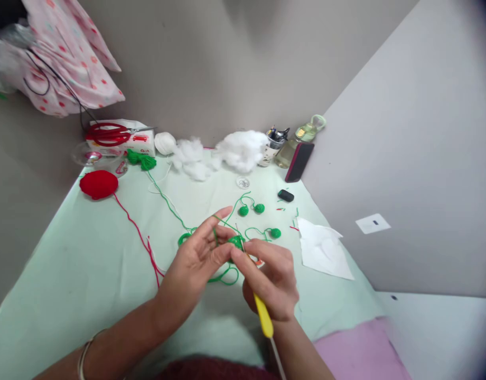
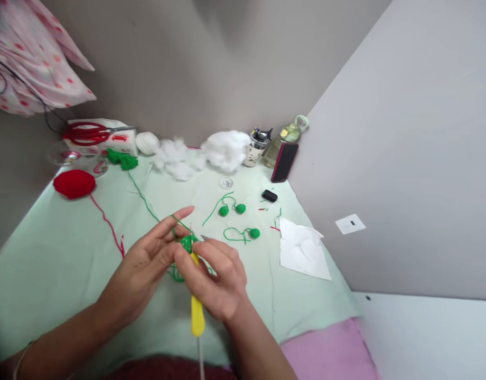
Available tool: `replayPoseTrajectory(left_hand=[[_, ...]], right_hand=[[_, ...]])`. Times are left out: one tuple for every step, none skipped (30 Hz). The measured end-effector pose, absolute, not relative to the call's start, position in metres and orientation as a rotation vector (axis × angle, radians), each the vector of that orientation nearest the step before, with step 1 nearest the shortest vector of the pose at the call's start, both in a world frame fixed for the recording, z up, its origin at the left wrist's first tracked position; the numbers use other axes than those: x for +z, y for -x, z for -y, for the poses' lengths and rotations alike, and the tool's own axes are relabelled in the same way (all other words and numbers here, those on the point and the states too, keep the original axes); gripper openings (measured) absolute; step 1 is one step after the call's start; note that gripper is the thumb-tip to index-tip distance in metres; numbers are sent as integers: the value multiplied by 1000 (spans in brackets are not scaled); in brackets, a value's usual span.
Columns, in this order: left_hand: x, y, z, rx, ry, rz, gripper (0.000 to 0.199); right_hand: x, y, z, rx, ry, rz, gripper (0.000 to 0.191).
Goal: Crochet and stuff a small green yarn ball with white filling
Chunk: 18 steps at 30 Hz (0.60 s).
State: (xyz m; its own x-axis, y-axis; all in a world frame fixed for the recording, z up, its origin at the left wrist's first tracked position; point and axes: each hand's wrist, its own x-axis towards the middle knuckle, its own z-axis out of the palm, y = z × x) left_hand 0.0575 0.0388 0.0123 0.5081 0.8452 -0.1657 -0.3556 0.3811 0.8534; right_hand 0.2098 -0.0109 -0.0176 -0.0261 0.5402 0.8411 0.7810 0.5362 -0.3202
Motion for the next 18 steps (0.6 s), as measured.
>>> replayPoseTrajectory(left_hand=[[13,-57,-39,781,-789,-635,60],[14,-56,-41,724,-732,-603,61],[15,-55,-43,674,-697,-575,63],[16,-53,-45,637,-682,-554,66],[17,-51,-48,619,-680,-543,69],[18,-50,-51,616,-687,-542,72],[18,-48,-53,623,-703,-554,72],[19,-47,-56,635,-729,-572,72],[18,-45,-59,647,-764,-592,71],[18,-44,-61,655,-807,-607,70],[18,-43,-63,658,-852,-616,68],[17,-42,-64,658,-894,-620,67],[17,-41,-66,658,-928,-621,65],[16,-41,-66,659,-953,-621,64],[16,-41,-66,660,-968,-623,62],[15,-42,-66,660,-976,-627,60],[15,-42,-66,660,-977,-631,58],[15,-42,-65,658,-976,-631,57]], right_hand=[[-15,-210,10,-247,1075,1645,46],[-12,-210,8,-196,1028,1587,40],[-8,-209,7,-135,982,1526,35],[-4,-209,5,-35,963,1480,31],[-1,-210,3,56,949,1443,28],[2,-210,2,125,941,1415,25],[4,-211,2,175,939,1391,23],[5,-212,2,215,941,1366,22],[5,-213,2,252,945,1334,20],[5,-214,1,296,948,1297,19],[6,-215,1,349,947,1255,18],[6,-216,0,413,940,1209,18],[6,-217,-1,485,927,1167,17],[7,-218,-2,558,910,1134,17],[8,-218,-4,626,890,1113,16],[8,-219,-5,680,869,1104,16],[8,-219,-7,716,850,1107,16],[8,-219,-8,734,838,1113,15]])
